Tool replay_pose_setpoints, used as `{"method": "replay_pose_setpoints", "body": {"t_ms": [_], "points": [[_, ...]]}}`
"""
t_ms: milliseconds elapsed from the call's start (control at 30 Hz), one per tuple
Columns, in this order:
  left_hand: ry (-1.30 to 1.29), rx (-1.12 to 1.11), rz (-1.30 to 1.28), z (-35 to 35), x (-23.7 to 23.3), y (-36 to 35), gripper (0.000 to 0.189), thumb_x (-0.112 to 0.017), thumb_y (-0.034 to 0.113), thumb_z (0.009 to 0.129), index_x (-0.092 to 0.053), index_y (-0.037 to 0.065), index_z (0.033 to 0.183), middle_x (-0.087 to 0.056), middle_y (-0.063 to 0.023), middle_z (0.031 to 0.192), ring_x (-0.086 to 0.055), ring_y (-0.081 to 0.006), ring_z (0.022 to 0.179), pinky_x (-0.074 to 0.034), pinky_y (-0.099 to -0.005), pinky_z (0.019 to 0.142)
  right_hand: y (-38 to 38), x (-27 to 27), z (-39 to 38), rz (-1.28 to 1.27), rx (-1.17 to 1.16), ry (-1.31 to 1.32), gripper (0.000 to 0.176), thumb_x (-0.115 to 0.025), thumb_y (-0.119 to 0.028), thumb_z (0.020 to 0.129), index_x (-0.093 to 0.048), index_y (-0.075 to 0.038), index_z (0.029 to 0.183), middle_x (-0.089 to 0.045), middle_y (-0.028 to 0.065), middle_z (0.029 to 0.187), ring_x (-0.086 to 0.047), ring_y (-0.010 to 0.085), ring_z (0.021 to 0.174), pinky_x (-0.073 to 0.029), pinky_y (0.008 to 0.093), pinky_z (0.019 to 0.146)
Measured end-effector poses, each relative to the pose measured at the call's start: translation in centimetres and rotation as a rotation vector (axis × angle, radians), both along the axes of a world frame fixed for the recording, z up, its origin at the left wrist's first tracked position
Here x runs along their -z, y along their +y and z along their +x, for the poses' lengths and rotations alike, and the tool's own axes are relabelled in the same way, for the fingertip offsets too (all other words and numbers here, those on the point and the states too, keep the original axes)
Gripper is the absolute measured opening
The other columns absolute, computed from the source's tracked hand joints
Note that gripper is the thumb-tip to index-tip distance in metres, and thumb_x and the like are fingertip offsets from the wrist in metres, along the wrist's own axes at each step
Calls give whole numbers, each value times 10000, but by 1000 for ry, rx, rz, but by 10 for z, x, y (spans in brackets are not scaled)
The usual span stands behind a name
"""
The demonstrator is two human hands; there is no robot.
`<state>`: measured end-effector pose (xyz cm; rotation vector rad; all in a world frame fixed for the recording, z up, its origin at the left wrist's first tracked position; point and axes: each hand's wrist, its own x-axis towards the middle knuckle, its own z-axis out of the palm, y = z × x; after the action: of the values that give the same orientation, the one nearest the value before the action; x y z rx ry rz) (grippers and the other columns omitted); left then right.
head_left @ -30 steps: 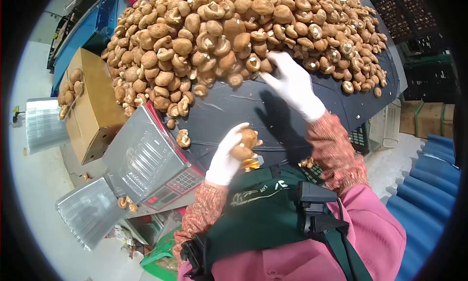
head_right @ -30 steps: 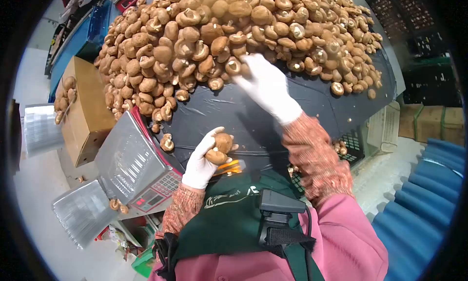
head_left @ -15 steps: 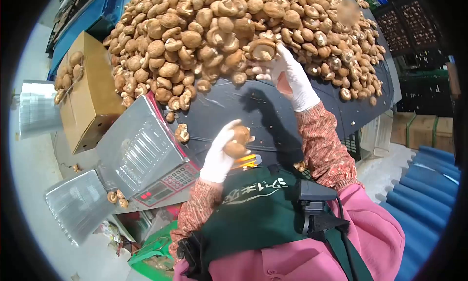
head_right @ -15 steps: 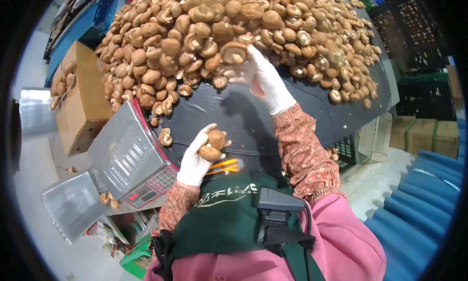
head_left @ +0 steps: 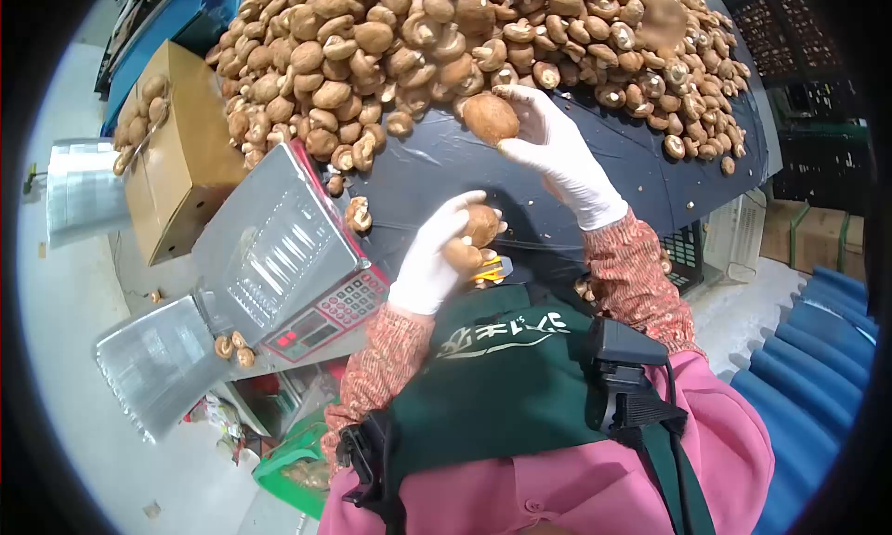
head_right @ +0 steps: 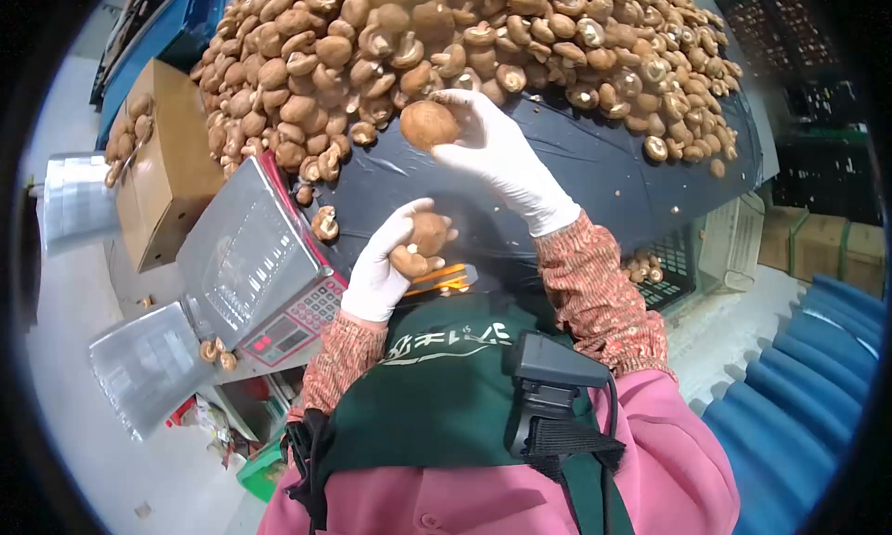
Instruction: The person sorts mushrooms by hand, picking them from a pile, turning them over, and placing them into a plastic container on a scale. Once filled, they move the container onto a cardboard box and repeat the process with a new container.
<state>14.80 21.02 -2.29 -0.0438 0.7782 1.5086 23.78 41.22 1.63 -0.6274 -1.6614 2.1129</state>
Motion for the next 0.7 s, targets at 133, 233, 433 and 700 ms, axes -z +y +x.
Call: {"method": "replay_pose_setpoints", "body": {"t_ms": [133,233,433,700], "points": [[38,-19,17,-6,-14,-11,549,-597,209,947,-404,12,1422,-573,-233,1306,-619,-347,1176,-590,-401,825,-9,0,-6,329,-32,-59,643,-775,-118,812,-488,-35,1382,-562,127,1350,-546,222,1264,-438,354,1076],[128,-110,50,-6,-26,-33,510,-587,259,946,-447,-17,1351,-588,-213,1268,-622,-296,1137,-565,-370,806,-28,-2,-22,357,-96,-65,653,-775,-139,807,-490,-48,1387,-584,123,1335,-541,230,1280,-406,361,1105],[652,-519,-261,-42,-76,-98,417,-660,117,899,-532,15,1283,-606,-147,1134,-653,-193,830,-580,-318,695,-92,-9,-75,517,-316,21,589,-775,-169,779,-553,-51,1312,-614,161,1276,-583,311,1217,-458,394,1045],[1553,-300,-604,-126,-34,-145,367,-766,151,859,-659,18,1184,-700,-113,1073,-675,-187,990,-530,-327,868,-131,38,-131,1160,-373,162,540,-759,-240,763,-586,-86,1251,-595,162,1291,-473,372,1317,-361,498,1115]]}}
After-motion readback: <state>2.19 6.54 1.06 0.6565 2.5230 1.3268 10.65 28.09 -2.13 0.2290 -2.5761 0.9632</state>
